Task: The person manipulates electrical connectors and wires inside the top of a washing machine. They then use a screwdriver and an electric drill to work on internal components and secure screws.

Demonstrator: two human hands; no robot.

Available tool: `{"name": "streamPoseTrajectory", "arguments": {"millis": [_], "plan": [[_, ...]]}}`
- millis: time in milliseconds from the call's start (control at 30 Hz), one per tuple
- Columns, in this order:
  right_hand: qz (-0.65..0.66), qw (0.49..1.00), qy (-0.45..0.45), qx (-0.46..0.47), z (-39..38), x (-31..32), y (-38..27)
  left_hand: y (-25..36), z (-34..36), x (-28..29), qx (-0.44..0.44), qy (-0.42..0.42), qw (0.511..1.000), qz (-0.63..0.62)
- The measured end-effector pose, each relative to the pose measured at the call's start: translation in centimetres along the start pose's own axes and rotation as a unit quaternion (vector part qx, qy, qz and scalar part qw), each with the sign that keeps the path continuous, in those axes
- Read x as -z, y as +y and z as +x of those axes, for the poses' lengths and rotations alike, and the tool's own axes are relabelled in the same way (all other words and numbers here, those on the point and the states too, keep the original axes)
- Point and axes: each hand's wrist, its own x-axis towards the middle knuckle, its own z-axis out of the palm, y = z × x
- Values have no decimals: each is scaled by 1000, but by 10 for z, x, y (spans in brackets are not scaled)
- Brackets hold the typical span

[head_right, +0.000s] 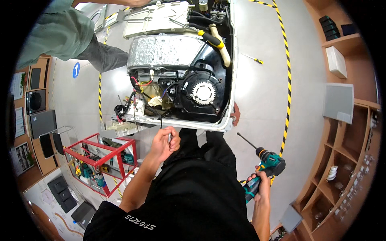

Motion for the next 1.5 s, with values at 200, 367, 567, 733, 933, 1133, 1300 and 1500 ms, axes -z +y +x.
{"name": "streamPoseTrajectory", "arguments": {"millis": [200,367,567,733,933,1133,1300,1500], "plan": [[6,1000,5,16,-6,-5,7,14,-4,9,-6,49,998,24],[31,999,13,8,-7,-8,16,20,-5,8,-68,23,997,-20],[30,1000,6,-5,-10,-13,20,36,-14,-12,-72,50,995,43],[30,1000,1,-5,-10,-20,21,49,-22,3,-31,27,996,78],[31,999,6,-14,-6,-28,19,63,-25,8,-49,12,999,-6],[28,999,14,-24,-9,-40,12,78,-30,6,-117,-29,992,-32],[25,999,20,-20,-13,-51,7,89,-29,6,-109,-33,993,-2],[30,999,19,-9,-18,-63,3,102,-25,7,-98,-52,993,-35]]}}
